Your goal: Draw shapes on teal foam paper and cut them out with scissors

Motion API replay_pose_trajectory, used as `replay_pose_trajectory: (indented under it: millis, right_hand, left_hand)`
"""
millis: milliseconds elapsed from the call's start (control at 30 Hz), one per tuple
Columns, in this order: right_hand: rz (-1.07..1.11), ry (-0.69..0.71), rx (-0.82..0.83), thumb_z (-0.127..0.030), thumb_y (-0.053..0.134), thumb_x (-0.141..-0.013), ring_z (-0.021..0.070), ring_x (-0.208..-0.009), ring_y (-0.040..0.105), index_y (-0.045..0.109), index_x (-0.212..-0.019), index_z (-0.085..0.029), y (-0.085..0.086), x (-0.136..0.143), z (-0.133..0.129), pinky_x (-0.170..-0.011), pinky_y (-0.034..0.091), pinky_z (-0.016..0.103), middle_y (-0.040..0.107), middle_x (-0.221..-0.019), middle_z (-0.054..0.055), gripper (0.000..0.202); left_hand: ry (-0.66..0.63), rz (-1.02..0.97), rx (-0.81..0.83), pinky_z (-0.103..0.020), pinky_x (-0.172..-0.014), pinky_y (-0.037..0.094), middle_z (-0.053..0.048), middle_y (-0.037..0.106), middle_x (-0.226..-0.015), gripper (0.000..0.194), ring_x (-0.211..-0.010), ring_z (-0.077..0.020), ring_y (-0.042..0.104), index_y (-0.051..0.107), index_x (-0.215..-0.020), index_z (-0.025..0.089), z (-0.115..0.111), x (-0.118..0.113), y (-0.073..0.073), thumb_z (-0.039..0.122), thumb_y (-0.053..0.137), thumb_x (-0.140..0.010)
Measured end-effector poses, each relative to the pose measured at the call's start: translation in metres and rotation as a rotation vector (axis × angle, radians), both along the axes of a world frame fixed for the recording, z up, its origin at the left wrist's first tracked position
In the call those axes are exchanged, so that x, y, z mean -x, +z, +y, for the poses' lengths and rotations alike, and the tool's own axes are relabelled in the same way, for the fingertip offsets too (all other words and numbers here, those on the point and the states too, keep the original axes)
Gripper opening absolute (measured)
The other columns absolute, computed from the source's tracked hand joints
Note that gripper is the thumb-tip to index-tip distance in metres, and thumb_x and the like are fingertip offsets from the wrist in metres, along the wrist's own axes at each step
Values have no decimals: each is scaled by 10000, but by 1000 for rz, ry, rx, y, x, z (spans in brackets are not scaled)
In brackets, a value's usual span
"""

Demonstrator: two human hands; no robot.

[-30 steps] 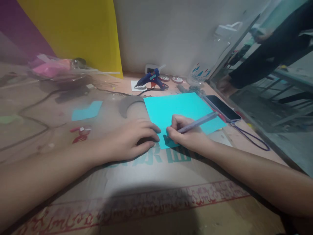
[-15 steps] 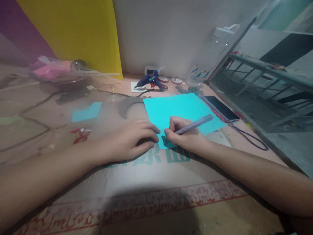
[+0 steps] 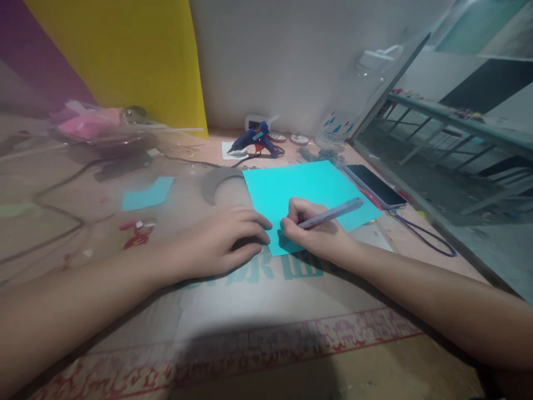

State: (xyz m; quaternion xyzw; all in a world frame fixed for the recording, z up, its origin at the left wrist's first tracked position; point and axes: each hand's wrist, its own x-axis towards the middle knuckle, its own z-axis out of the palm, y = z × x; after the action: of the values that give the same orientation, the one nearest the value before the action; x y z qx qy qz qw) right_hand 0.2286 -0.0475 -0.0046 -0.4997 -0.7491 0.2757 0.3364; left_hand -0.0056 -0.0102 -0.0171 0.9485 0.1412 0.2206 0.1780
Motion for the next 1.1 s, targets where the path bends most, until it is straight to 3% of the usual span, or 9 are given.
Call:
replay_pose_trajectory:
  millis: [733, 1100]
  right_hand:
    - [23, -59, 38, -213, 558, -800, 101, -545, 348, 353, -622, -244, 2, -5, -1, -518, 271, 281, 367, -567, -70, 273]
    - [5, -5, 93, -233, 589, -811, 101, -525, 349, 388, -635, -238, 1, -4, -2, -511, 255, 283, 397, -557, -65, 268]
  left_hand:
    - [7, 17, 11, -398, -1016, 482, -99, 701, -1221, 206, -1152, -243, 637, 717, -1071, 195, 0, -1, 0, 245, 532, -993]
    - [4, 13, 9, -402, -1002, 492, -100, 702, -1220, 207, -1144, -235, 639, 712, -1075, 200, 1, -1, 1, 254, 526, -1001]
